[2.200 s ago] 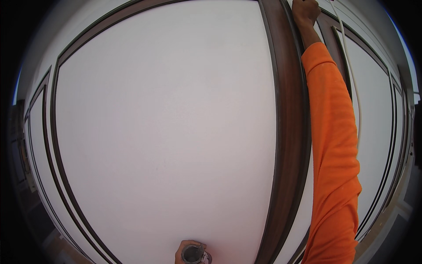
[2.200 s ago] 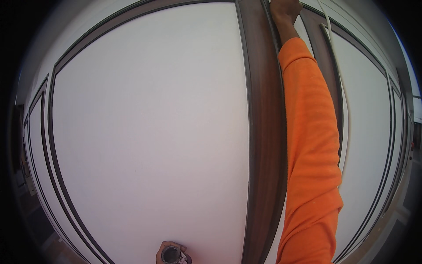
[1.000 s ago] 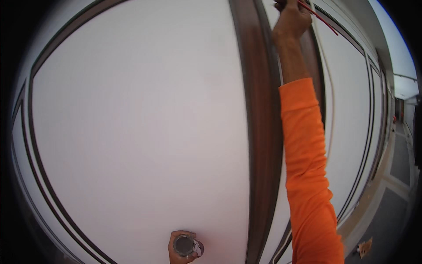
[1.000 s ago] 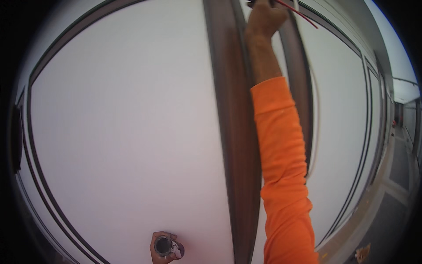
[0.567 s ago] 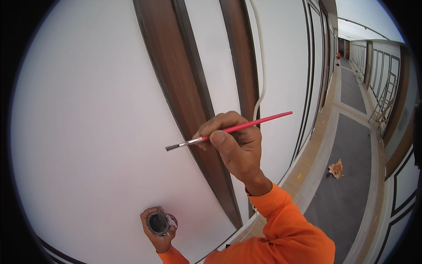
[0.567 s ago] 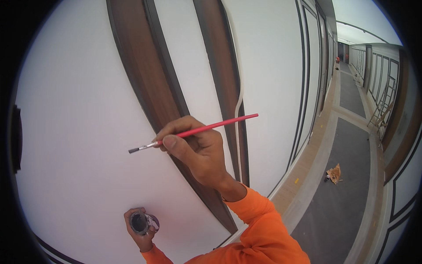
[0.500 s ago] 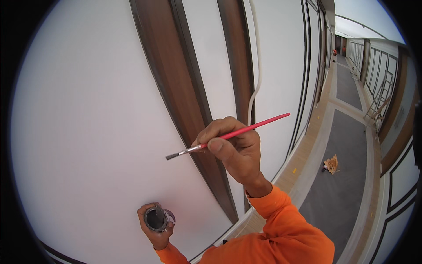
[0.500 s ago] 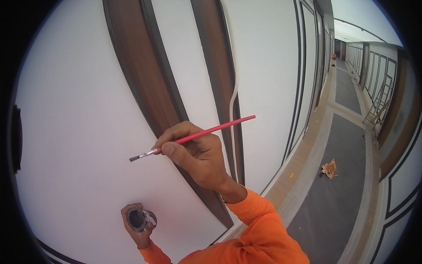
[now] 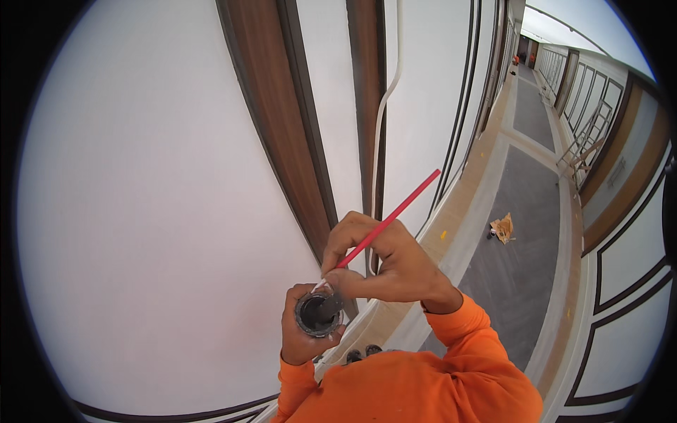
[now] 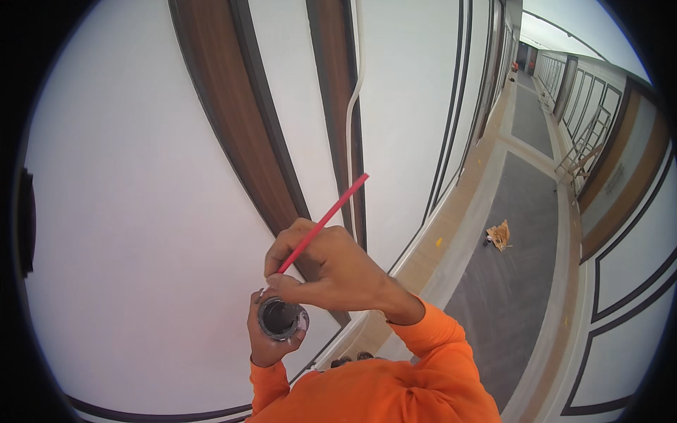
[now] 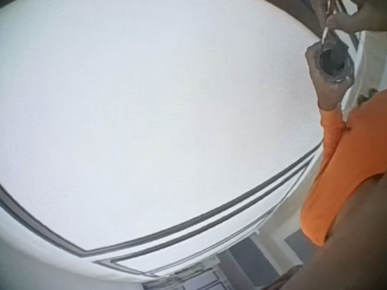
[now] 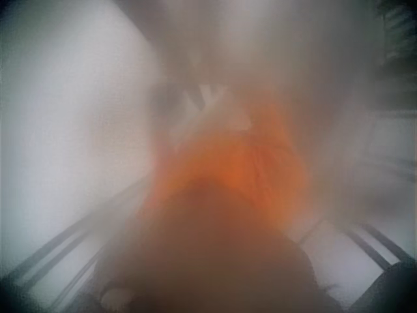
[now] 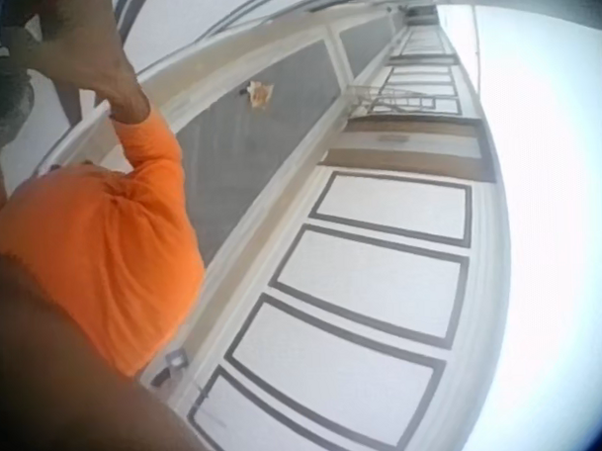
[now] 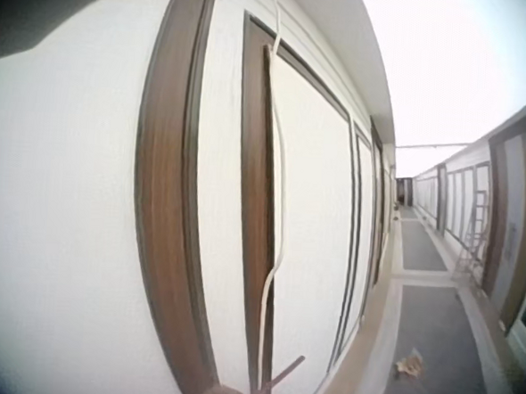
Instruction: The person paints dark curved lines on a white ceiling using a small brush and a paint can. They repeatedly dip the brush into the can and apply paint along the ceiling's decorative trim.
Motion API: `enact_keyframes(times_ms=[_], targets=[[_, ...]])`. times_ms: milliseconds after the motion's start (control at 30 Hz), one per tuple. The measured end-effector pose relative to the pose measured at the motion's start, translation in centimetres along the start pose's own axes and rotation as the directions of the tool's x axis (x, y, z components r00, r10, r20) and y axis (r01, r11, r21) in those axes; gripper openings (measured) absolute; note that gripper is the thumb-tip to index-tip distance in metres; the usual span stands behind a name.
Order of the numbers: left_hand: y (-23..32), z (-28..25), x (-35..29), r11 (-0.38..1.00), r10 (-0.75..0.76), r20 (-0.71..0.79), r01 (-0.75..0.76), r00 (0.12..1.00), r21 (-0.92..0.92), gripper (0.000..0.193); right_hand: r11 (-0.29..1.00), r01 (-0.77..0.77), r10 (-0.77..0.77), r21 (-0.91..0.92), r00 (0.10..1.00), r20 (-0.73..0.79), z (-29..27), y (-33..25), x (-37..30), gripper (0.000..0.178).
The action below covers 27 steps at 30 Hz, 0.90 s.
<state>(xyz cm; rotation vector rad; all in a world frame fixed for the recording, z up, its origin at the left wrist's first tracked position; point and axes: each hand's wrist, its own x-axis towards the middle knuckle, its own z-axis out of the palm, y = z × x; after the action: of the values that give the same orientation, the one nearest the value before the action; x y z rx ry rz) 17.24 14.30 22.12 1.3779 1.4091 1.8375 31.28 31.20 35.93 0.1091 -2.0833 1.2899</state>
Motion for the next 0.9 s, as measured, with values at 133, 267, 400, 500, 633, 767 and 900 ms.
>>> enact_keyframes(times_ms=[133, 267, 400, 500, 633, 767, 900], targets=[[-0.1, 0.6, -0.1, 0.998, -0.056, 0.038, 0.056, 0.998, -0.015, 0.073, 0.993, -0.040, 0.033, -0.106, 0.997, -0.068, 0.0, -0.3, -1.8, 0.011], [-0.9, 1.1, -0.4, 1.000, -0.023, 0.053, 0.023, 0.998, -0.001, 0.073, 0.991, -0.080, 0.068, -0.111, 0.992, -0.105, 0.5, -0.2, -3.2, 0.011], [-0.1, 1.6, -0.3, 0.999, -0.022, 0.080, 0.025, 0.997, -0.030, 0.072, 0.968, -0.111, 0.086, -0.227, 0.989, -0.117, 0.4, -1.3, -3.8, 0.015], [0.4, 1.6, -0.3, 0.999, 0.003, 0.149, 0.002, 0.989, -0.035, 0.071, 0.944, -0.093, 0.068, -0.317, 0.994, -0.089, 0.6, -1.4, -4.8, 0.017], [0.5, 2.2, -1.5, 0.997, -0.018, 0.129, 0.028, 0.991, -0.075, 0.068, 0.901, -0.062, 0.093, -0.430, 0.994, 0.050, 1.0, -1.3, -5.2, 0.018], [0.1, 2.0, -1.5, 1.000, 0.020, 0.114, -0.023, 0.993, 0.021, 0.069, 0.891, 0.006, 0.084, -0.454, 0.980, 0.179, 1.9, -0.4, -4.8, 0.017], [-0.4, 1.5, -1.5, 0.998, 0.015, 0.129, -0.024, 0.992, 0.065, 0.072, 0.871, 0.072, 0.063, -0.487, 0.965, 0.256, 2.9, 0.2, -4.2, 0.015]])
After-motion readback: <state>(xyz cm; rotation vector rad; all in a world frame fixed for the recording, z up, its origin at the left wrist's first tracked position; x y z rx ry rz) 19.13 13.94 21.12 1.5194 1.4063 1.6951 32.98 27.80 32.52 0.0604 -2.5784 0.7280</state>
